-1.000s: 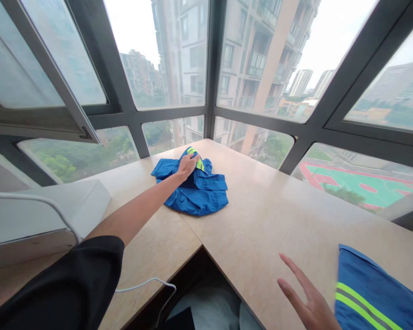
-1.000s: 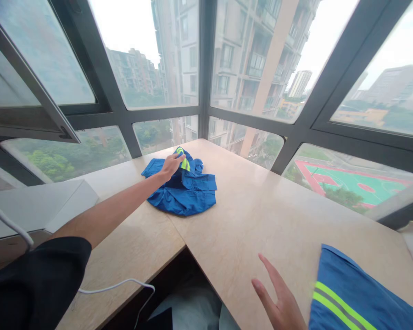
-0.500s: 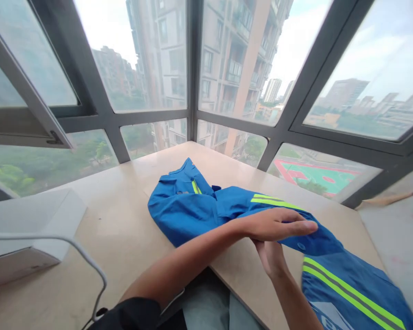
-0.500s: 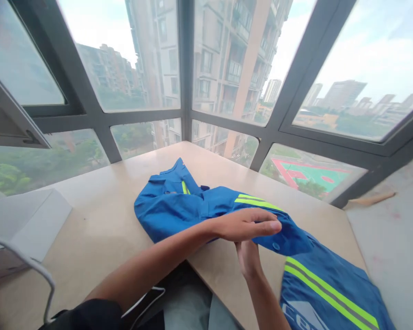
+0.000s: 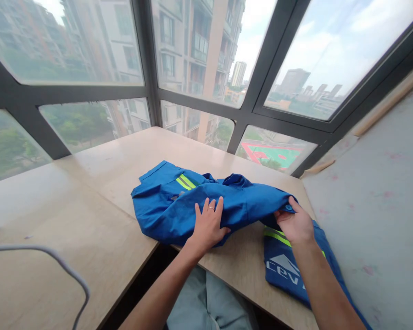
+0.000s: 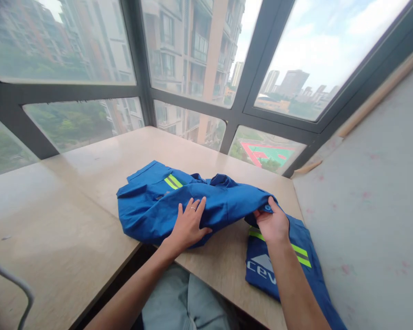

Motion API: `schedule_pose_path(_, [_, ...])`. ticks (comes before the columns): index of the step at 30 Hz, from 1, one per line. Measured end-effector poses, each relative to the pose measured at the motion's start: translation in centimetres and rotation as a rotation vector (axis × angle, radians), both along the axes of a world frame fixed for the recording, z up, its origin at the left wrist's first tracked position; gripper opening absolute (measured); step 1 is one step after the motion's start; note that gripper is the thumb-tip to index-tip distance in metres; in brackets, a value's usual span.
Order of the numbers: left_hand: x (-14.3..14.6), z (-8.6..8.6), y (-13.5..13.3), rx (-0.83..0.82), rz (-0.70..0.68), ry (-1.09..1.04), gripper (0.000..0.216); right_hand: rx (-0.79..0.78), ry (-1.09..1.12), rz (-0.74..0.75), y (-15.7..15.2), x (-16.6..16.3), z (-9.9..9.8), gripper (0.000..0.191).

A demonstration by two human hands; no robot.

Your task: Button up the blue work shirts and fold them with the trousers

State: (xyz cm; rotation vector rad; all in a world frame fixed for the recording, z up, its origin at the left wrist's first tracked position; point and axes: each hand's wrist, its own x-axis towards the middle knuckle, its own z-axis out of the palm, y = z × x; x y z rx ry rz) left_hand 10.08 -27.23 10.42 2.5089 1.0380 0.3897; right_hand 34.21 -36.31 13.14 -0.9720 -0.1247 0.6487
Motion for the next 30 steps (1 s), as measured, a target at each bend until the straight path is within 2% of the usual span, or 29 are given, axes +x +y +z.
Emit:
schedule_pose_path(2, [0.2,-0.7,0.0,0.018,0.081,-0.076,0.055,0.004,-0.062,-0.015,-0.8,0.5,1.4,0.011])
schedule_pose_path(4, [0.1,-1.1,0.5,0.037,0.166,-0.151,0.037,0.001,-0.131,-0.058,-1.5,0.6,2.7,0.013])
schedule_pose_path(7, [-0.6,-1.5,1.7,0.101,0.212,-0.239,0.034,-0.032,-0.235,-0.133,-2.5,0.3,4.1,0.022])
schedule_pose_path(11, [-1.8,-1.8,3.8,0.188,0.18,-0.319,0.025,-0.104,-0.324,-0.118,-3.8,-0.5,4.8,0.033])
schedule_pose_path(13, [-1.7,-1.7,4.6,0.208,0.154,-0.362,0.034,-0.13,-0.355,-0.11,-4.6,-1.0,4.7,0.034])
schedule_pose_path(15, [-1.1,-1.2,4.9,0.161,0.099,-0.424,0.05,-0.144,-0.384,-0.092,-5.4,-1.6,4.6,0.033])
schedule_pose_path(18, [0.7,-0.2,4.0,-0.104,-0.045,-0.53,0.076,-0.136,-0.43,-0.05,-6.7,-2.7,4.5,0.031])
schedule_pose_path(20, [2.1,0.6,2.8,-0.403,-0.127,-0.576,0.085,-0.139,-0.505,-0.037,-7.4,-3.5,4.9,0.028])
schedule_pose_path(22, [3.2,1.2,1.6,-0.784,-0.178,-0.562,0.084,-0.181,-0.675,0.001,-7.8,-4.4,5.5,0.024])
schedule_pose_path(24, [3.7,1.5,0.7,-1.179,-0.252,-0.502,0.092,-0.246,-0.924,0.145,-7.7,-5.5,6.3,0.018])
schedule_pose_path(26, [3.6,1.2,0.0,-1.459,-0.346,-0.466,0.101,-0.29,-1.16,0.401,-6.9,-6.8,6.5,0.014])
schedule_pose_path(28, [3.2,0.5,-0.4,-1.533,-0.37,-0.485,0.1,-0.291,-1.31,0.675,-5.4,-8.5,5.7,0.019])
schedule_pose_path(29, [3.0,0.0,-0.5,-1.48,-0.331,-0.509,0.095,-0.274,-1.38,0.762,-4.5,-9.4,4.8,0.019])
schedule_pose_path(30, [2.7,-0.6,-0.5,-1.354,-0.26,-0.543,0.089,-0.26,-1.464,0.826,-3.5,-10.4,3.6,0.017])
